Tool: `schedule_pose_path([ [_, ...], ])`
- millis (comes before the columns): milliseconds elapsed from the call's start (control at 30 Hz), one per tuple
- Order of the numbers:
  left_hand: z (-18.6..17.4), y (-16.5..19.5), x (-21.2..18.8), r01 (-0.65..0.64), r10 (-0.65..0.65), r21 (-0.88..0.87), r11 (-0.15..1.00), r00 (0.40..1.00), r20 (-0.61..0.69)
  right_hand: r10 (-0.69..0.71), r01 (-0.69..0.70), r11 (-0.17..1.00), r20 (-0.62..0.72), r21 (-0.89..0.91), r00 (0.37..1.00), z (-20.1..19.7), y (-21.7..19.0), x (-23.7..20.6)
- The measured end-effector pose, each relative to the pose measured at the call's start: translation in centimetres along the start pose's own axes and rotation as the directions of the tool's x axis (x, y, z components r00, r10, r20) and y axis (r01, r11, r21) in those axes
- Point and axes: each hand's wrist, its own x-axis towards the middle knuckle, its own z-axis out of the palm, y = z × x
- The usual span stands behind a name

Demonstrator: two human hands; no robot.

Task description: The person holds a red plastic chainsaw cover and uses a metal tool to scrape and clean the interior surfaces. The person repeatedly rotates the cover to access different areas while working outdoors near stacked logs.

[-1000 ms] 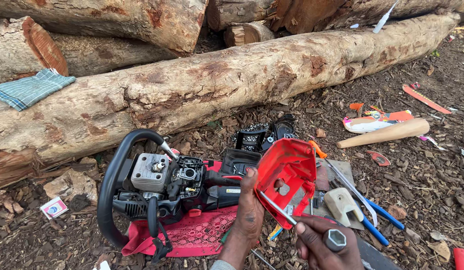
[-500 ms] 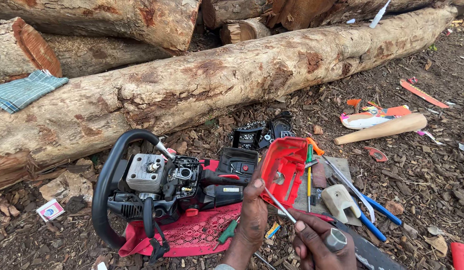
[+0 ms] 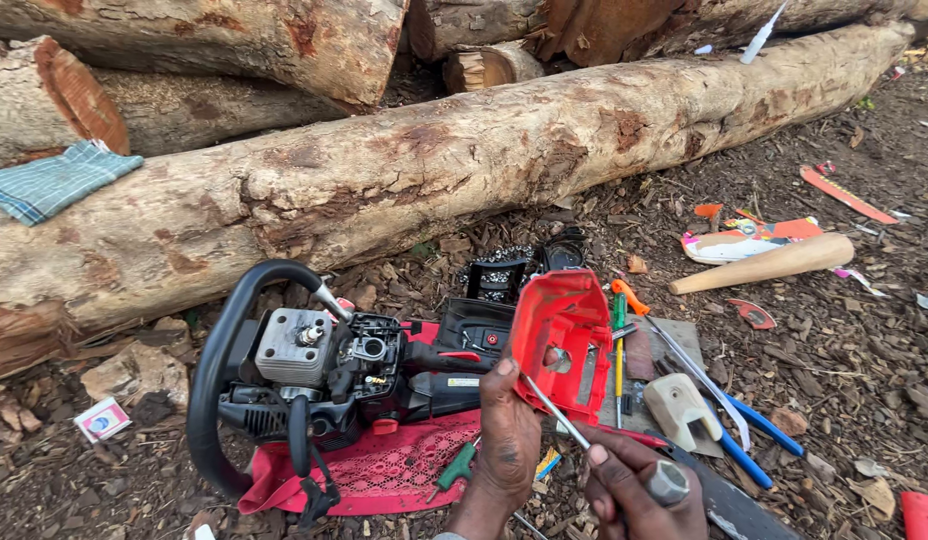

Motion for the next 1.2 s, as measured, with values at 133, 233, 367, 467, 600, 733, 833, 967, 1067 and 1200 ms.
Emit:
schedule_pose_path([
  [133, 1.2, 0.8, -0.7, 0.011, -0.001, -0.146, 0.989, 0.998, 0.066, -0.451, 0.353, 0.688, 0.006, -0.635, 0.892, 1.9, 2.0, -1.8],
  [233, 1.5, 1.9, -0.9, 0.02, -0.009, -0.199, 0.98, 0.999, 0.053, -0.341, 0.301, 0.796, 0.022, -0.526, 0.94, 1.8, 1.9, -1.7],
  [367, 1.3, 2.3, -0.7, 0.016, -0.024, -0.196, 0.98, 0.999, -0.041, -0.359, 0.327, 0.725, 0.073, -0.606, 0.93, 1.5, 1.1, -1.0],
  [467, 1.3, 0.9, -0.4, 0.007, -0.013, -0.271, 0.963, 1.0, -0.019, -0.629, 0.54, 0.479, 0.159, -0.692, 0.761, 1.9, 1.0, -0.8],
  [600, 1.3, -0.7, -0.1, 0.025, -0.014, -0.241, 0.97, 0.999, 0.046, -0.885, 0.753, -0.021, 0.362, -0.658, 0.292, 1.9, 0.0, 0.5],
  [733, 2.2, -1.1, -0.5, 0.039, -0.022, -0.107, 0.994, 0.988, 0.155, -0.551, 0.479, 0.721, 0.006, -0.501, 0.835, 0.3, -1.7, 3.0],
  [833, 2.5, -0.7, -0.6, -0.026, 0.044, -0.087, 0.996, 0.975, 0.217, -0.444, 0.365, 0.743, -0.005, -0.562, 0.896, -0.5, -2.2, 3.4],
  [967, 2.9, -0.8, 0.2, -0.023, 0.045, -0.121, 0.992, 0.983, 0.18, -0.535, 0.364, 0.586, -0.009, -0.724, 0.845, 0.1, -1.4, 2.6],
  [1067, 2.3, -0.8, -1.2, 0.026, -0.008, -0.072, 0.997, 0.973, 0.232, -0.627, 0.473, 0.427, 0.125, -0.77, 0.769, -0.9, -2.9, 2.8],
  [1200, 2.9, 0.3, -0.3, -0.062, 0.034, 0.144, 0.988, 0.982, 0.187, -0.77, 0.59, -0.037, 0.399, -0.807, 0.497, -1.6, -4.7, 2.8],
])
